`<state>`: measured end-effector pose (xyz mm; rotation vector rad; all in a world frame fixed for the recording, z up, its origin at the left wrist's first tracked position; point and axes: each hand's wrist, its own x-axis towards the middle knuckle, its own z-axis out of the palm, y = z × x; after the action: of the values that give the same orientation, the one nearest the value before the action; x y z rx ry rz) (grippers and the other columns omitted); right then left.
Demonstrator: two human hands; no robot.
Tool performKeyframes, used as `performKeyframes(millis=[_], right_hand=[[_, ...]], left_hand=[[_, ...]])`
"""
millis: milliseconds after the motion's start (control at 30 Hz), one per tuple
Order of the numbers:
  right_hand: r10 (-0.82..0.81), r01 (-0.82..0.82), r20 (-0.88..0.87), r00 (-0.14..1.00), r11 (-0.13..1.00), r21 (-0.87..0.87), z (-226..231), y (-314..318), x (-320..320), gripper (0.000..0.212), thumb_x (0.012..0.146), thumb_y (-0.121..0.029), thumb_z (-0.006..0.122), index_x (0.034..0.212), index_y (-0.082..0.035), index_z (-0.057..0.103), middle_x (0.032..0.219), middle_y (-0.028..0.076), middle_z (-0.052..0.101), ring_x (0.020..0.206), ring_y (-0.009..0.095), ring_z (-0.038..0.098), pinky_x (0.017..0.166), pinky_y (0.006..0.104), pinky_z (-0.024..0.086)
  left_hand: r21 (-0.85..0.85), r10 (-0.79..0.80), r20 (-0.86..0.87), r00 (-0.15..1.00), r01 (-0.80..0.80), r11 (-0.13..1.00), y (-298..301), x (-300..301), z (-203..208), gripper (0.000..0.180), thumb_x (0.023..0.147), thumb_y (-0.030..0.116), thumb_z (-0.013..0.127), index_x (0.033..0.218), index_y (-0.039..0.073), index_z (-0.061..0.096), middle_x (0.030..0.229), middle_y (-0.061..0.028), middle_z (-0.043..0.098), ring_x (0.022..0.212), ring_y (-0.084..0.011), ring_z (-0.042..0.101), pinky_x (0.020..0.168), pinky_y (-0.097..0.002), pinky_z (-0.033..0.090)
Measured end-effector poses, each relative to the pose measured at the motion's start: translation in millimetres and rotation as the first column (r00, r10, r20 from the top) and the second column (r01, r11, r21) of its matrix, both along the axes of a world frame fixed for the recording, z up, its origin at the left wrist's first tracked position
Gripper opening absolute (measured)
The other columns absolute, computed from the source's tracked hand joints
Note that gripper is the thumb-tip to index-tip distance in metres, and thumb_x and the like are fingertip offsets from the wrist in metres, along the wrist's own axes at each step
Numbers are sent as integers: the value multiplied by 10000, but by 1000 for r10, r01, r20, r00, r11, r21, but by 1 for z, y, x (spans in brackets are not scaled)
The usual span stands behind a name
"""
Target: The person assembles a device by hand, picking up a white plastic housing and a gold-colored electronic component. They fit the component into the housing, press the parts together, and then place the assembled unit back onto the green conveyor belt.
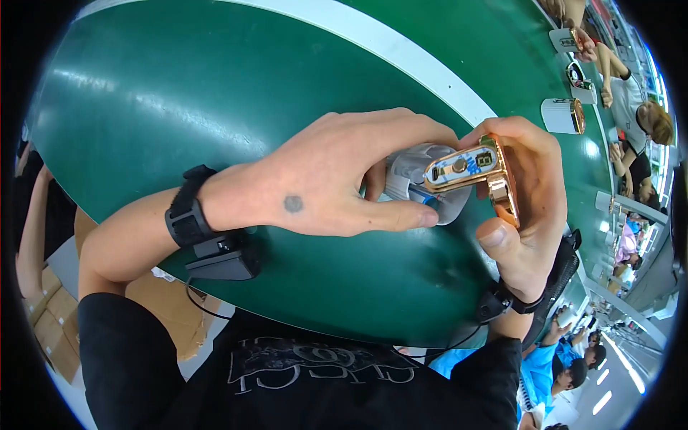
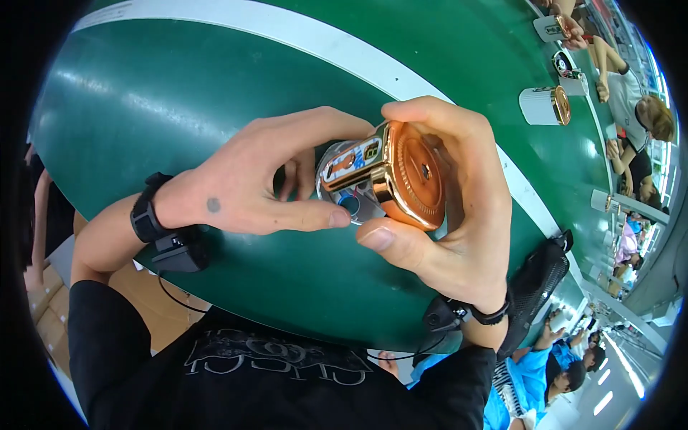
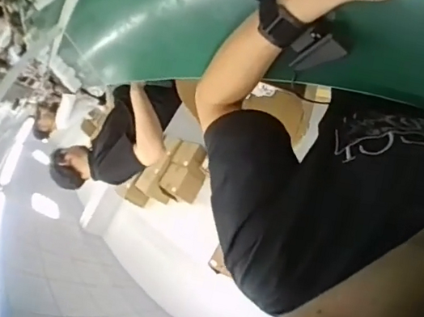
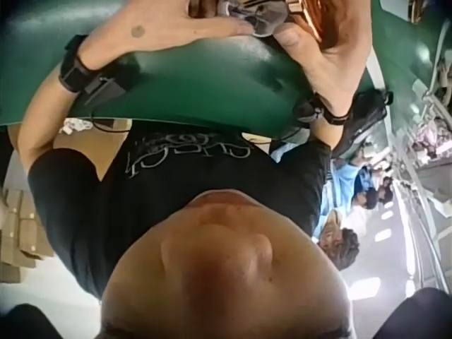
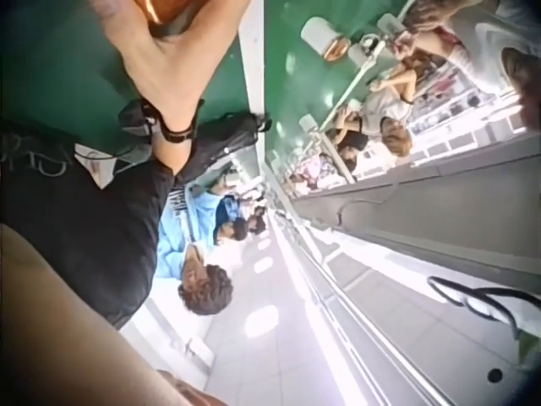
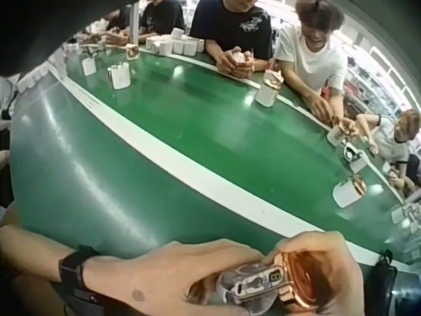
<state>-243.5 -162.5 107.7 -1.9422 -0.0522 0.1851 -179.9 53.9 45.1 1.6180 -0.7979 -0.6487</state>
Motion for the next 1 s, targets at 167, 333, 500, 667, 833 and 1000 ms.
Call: performKeyframes(millis=[167, 333, 500, 667, 833, 1000], right_hand=[[-38, 35, 89, 995, 999, 27, -9, 9, -7, 962, 831, -725, 683, 1403, 5, 427, 1217, 117, 553, 1054, 170, 574, 902, 289, 448], [-4, 9, 110, 994, 999, -47, -10, 14, -13, 957, 876, -750, 598, 1406, 26, 417, 1228, 124, 538, 1071, 186, 561, 941, 312, 447], [102, 0, 295, 950, 945, -326, -15, 10, -11, 958, 903, -829, 362, 1377, -1, 456, 1214, 155, 565, 1121, 230, 590, 1011, 363, 444], [4, 32, 256, 967, 990, -138, -22, 10, -4, 879, 975, -745, 364, 1418, 11, 433, 1228, 156, 561, 1163, 238, 567, 1056, 383, 416], [-222, 228, 186, 957, 974, -10, -28, 17, 2, 848, 1002, -709, 366, 1459, 3, 415, 1270, 156, 551, 1206, 246, 546, 1087, 401, 399], [-166, 164, 270, 948, 986, 31, -36, 8, 5, 816, 1023, -688, 333, 1462, -5, 416, 1326, 154, 528, 1233, 242, 531, 1111, 412, 380]], left_hand=[[-37, -4, -72, 997, 1, 999, 0, -3, 2, 611, 839, 197, 813, 1368, 51, 544, 975, -81, 696, 709, -130, 679, 560, -259, 505], [-96, 36, -62, 997, -42, 995, -5, -9, -1, 529, 870, 181, 779, 1323, 26, 554, 921, -87, 704, 700, -146, 695, 566, -264, 512], [-171, 118, 110, 987, -99, 980, -15, -12, -6, 519, 871, 168, 774, 1309, 19, 540, 979, -100, 702, 665, -155, 696, 563, -263, 507], [-197, 122, 48, 991, -110, 974, -5, -11, -12, 513, 859, 135, 780, 1278, 38, 500, 1155, -110, 687, 654, -119, 682, 536, -234, 467], [-198, 221, -72, 973, -231, 953, -4, -14, -12, 461, 856, 134, 793, 1180, 53, 475, 1271, -130, 655, 658, -75, 673, 501, -207, 401], [-154, 279, -49, 959, -284, 946, -17, -17, -4, 335, 916, 122, 737, 1078, 51, 452, 1203, -125, 678, 603, -36, 605, 478, -201, 331]])
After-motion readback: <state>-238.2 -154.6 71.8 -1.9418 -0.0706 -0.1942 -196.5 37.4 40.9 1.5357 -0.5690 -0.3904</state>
